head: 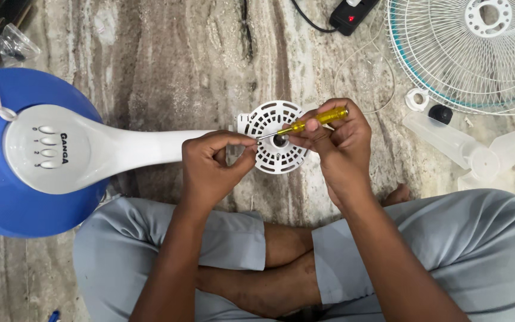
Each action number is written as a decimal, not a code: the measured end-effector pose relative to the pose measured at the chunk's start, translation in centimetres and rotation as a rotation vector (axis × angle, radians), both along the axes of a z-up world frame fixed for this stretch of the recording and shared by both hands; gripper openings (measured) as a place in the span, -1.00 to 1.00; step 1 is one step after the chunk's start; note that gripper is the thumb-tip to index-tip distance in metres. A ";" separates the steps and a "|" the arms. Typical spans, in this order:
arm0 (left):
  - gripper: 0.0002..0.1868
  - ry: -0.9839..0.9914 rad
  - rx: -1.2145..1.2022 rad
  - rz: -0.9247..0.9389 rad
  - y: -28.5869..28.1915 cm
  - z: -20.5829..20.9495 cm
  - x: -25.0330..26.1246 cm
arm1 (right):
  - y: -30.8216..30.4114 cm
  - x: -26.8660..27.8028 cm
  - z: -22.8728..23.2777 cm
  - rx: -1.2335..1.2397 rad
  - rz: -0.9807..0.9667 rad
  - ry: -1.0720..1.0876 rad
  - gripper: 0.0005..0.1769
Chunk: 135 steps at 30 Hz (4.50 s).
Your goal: The person uses a screwdriver to tighten screws on the white plastic rear grille of a disassembled pedestal fan. The person holds the grille steady with one hand while turning the screwdriver with the other, working on multiple screws around the central hub.
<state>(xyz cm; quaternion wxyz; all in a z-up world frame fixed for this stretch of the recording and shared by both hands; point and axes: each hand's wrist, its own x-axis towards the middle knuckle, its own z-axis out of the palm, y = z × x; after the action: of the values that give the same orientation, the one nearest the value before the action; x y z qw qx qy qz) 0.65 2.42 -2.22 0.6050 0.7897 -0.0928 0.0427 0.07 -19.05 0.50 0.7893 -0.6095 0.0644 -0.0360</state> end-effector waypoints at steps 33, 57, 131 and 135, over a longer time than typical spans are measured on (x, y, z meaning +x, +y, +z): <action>-0.84 0.078 -0.186 -0.004 0.0 -1.6 0.6 | -0.3 0.3 0.4 0.123 0.082 0.005 -0.83; -0.73 0.184 -0.274 -0.059 -0.5 -0.6 0.9 | -0.3 0.3 1.3 0.045 0.116 -0.040 -0.52; -0.87 -0.229 0.378 0.099 -2.3 3.3 -0.3 | 0.9 -1.1 1.2 -0.555 0.146 -0.415 -0.67; -0.84 -0.163 0.316 0.130 -2.5 3.2 -0.2 | 0.9 -1.2 1.4 -0.586 0.131 -0.414 -0.66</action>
<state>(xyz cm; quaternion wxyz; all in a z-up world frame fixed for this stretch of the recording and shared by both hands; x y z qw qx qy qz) 0.48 -0.07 0.95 0.4597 0.8732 -0.0958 0.1302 -1.14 -18.11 1.89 0.5780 -0.7926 -0.1489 -0.1247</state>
